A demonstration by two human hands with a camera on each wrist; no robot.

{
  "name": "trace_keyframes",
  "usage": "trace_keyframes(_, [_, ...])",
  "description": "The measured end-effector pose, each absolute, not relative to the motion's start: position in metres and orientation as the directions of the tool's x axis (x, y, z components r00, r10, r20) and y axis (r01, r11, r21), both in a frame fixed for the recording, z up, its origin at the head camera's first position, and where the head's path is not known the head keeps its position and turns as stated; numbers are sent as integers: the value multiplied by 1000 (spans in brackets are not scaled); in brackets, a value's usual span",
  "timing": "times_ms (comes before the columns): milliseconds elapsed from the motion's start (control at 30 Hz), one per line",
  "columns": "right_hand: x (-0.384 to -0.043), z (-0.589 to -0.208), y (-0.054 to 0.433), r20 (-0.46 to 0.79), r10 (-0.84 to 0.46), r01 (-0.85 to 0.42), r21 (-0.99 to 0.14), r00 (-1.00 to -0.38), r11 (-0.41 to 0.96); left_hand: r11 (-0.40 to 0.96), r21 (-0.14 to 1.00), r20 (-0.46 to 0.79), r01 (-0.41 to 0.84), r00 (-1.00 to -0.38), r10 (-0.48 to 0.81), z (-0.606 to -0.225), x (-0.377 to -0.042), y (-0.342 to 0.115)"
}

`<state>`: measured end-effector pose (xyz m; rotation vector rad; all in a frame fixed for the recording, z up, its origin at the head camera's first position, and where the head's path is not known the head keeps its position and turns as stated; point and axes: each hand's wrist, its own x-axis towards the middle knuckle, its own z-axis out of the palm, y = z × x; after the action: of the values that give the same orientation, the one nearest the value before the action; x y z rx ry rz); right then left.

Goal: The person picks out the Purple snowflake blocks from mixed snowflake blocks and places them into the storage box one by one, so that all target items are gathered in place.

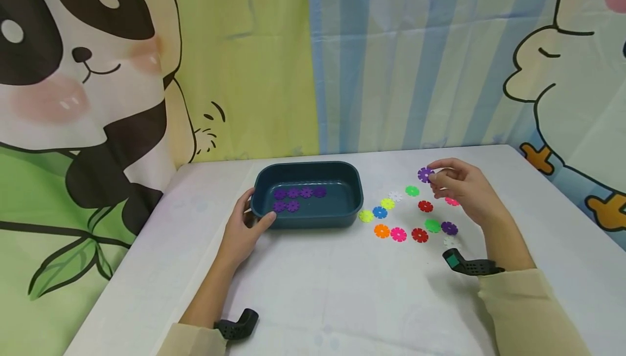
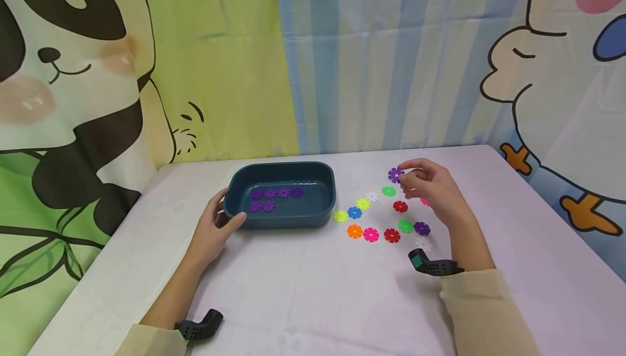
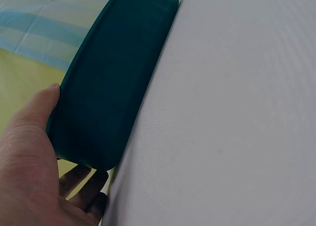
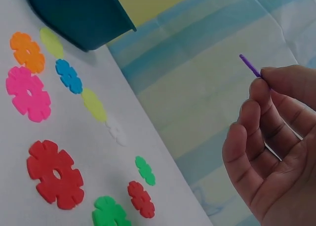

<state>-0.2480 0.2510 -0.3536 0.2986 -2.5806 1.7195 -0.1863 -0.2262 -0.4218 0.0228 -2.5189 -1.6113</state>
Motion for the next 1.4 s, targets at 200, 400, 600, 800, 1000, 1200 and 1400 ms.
trace_keyframes(200, [-247,-354,239,110,-175,-170,-908,-978,382,429,901,122,67,-987,-101,-423,-187,-226])
trace_keyframes(400, [-247,-352,227,108,-191,-174,-914,-975,367,433,899,113,57,-988,-105,-422,-187,-225])
trace_keyframes(600, [-248,-349,210,116,-218,-188,-919,-969,345,432,900,112,57,-988,-104,-422,-187,-226])
trace_keyframes(800, [-251,-347,195,122,-240,-197,-928,-963,316,432,900,115,57,-988,-108,-423,-186,-226])
trace_keyframes(1000, [-255,-347,182,127,-264,-200,-941,-956,272,424,903,120,66,-987,-103,-423,-187,-227])
trace_keyframes(1200, [-258,-346,169,131,-289,-197,-957,-948,213,417,907,118,68,-988,-95,-423,-187,-226])
trace_keyframes(1400, [-261,-346,157,131,-307,-195,-962,-943,189,414,908,116,67,-989,-94,-422,-186,-226])
